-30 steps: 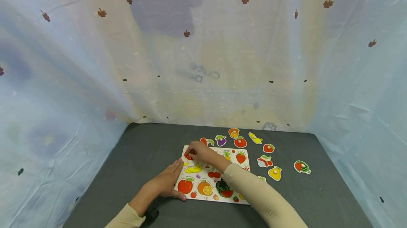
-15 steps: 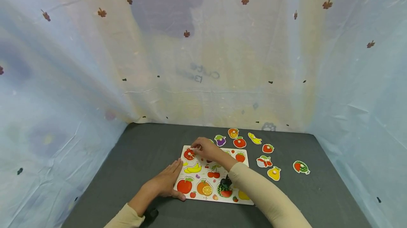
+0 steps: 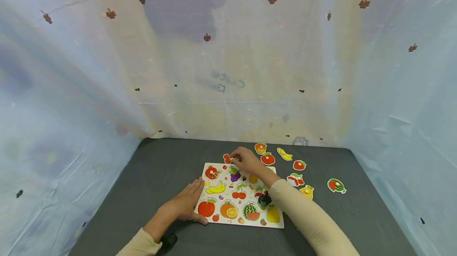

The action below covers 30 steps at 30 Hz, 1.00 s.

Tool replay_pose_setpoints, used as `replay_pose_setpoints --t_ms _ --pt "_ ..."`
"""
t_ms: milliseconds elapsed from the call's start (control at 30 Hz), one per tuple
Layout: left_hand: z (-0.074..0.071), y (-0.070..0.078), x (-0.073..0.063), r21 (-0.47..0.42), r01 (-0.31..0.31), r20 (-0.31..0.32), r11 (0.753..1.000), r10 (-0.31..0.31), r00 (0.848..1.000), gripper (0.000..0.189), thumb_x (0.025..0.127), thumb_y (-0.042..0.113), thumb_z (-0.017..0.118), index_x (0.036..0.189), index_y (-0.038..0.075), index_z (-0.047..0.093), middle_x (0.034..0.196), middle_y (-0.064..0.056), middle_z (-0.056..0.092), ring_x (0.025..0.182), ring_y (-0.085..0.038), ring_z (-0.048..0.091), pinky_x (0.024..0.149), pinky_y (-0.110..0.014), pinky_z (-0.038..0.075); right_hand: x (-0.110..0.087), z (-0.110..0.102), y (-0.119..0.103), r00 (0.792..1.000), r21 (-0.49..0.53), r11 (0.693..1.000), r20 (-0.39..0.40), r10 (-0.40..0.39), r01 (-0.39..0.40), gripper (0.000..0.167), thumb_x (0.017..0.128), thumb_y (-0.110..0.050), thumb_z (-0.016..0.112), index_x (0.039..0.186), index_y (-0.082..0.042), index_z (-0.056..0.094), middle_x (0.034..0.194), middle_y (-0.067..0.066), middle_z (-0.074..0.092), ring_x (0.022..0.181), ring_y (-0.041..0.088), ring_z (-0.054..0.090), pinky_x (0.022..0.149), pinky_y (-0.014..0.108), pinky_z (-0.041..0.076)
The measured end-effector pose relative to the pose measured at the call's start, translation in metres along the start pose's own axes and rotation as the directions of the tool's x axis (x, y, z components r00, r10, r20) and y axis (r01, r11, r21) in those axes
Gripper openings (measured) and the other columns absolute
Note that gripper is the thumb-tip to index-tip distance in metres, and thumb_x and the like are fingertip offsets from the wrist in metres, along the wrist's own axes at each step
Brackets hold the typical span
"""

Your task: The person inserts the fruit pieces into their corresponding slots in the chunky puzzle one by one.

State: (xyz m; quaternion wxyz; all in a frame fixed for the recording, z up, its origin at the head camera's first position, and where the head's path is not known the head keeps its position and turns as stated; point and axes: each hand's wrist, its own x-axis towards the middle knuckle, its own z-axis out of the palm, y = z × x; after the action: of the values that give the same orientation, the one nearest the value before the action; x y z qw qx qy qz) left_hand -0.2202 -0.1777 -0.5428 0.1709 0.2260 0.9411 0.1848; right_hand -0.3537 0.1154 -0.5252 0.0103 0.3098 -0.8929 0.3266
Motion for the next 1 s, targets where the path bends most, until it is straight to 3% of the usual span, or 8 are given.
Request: replay_pose_setpoints --t_ms 200,433,667,1000 --pt "0.005 -0.007 0.003 0.01 -0.008 -0.007 1.0 0.008 1.0 0.145 0.07 0.075 0.088 0.169 -0.004 0.017 0.178 -0.022 0.011 0.165 -0.04 0.011 0.133 -0.057 0.013 -0.005 -0.009 0.014 0.997 0.0 0.997 -0.032 0.077 -0.077 0.018 0.105 -0.01 0.07 0.12 -0.001 0.077 0.112 0.01 0.068 0.1 0.024 0.066 0.092 0.043 0.06" --pt "-0.003 0.002 -0.001 0.014 0.013 0.007 1.0 -0.013 1.0 0.141 0.071 0.066 0.094 0.167 -0.007 0.02 0.177 -0.024 0.014 0.164 -0.04 0.014 0.133 -0.056 0.015 -0.01 -0.013 0.032 0.986 -0.009 0.99 -0.089 0.139 -0.141 0.016 0.105 -0.008 0.071 0.117 -0.002 0.077 0.109 0.01 0.067 0.094 0.023 0.064 0.085 0.042 0.059" --pt "-0.003 0.006 -0.004 0.052 0.021 0.013 0.998 -0.022 1.0 0.138 0.075 0.067 0.09 0.167 -0.007 0.02 0.177 -0.024 0.016 0.164 -0.039 0.016 0.133 -0.055 0.018 -0.01 -0.015 0.042 0.97 0.002 0.972 -0.071 0.234 -0.235 0.018 0.105 -0.01 0.071 0.119 -0.001 0.076 0.106 0.009 0.066 0.089 0.02 0.06 0.08 0.04 0.056" --pt "0.005 0.001 0.0 0.05 -0.03 -0.023 0.998 0.032 0.999 0.145 0.073 0.082 0.081 0.168 -0.007 0.017 0.178 -0.024 0.012 0.164 -0.041 0.011 0.133 -0.059 0.014 -0.005 -0.016 0.05 0.956 -0.011 0.957 -0.05 0.29 -0.291 0.017 0.104 -0.012 0.073 0.118 -0.003 0.077 0.103 0.007 0.067 0.089 0.02 0.062 0.085 0.039 0.058"
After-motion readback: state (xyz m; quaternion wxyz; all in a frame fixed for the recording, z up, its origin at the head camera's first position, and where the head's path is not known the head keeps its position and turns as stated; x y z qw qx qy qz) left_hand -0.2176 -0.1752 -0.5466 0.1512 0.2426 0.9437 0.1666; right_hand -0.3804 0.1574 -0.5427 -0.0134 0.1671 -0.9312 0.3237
